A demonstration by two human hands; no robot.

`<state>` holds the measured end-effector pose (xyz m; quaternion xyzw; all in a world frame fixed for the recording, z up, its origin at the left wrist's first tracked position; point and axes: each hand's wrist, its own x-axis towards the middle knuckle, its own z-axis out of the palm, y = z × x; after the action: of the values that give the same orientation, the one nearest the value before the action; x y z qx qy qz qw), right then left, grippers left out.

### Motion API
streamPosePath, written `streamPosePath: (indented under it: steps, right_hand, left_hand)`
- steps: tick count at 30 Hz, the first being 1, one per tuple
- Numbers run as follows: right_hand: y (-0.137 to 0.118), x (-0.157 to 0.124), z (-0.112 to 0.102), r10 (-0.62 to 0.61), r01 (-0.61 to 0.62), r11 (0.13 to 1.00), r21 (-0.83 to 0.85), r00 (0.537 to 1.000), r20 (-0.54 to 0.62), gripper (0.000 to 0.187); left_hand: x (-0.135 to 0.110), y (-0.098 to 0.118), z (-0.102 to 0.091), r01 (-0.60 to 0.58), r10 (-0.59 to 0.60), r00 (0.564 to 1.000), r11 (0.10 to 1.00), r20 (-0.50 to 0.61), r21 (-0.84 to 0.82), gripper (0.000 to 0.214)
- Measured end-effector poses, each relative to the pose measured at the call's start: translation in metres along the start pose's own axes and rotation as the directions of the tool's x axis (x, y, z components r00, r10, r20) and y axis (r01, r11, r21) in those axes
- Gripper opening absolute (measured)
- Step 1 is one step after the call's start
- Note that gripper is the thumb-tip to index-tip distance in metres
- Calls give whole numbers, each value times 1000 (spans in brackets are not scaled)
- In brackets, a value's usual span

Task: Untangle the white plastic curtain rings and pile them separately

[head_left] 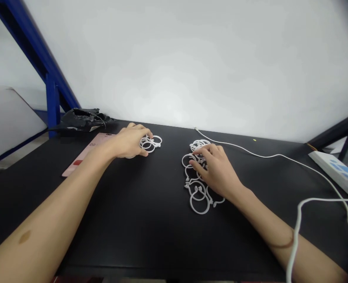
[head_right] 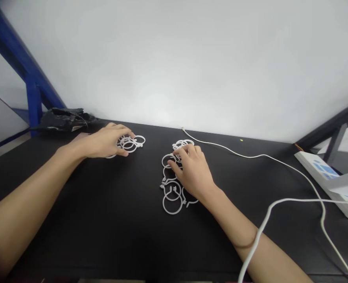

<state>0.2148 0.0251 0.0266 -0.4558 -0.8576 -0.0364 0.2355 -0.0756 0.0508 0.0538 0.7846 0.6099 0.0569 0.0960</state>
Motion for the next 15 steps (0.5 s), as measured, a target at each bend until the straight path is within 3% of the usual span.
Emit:
streamPosePath:
  steps: [9,15]
  right_hand:
    - [4,-2,1,-14,14,999,-45,1000,0,18]
    - [3,-1,0,2,-3,999,51,1000,31,6]
  left_hand:
    - [0,-1,9,-139,135,987,989,-86,-42,54]
    - [-2,34,18,-247,243,944,969,-224,14,48]
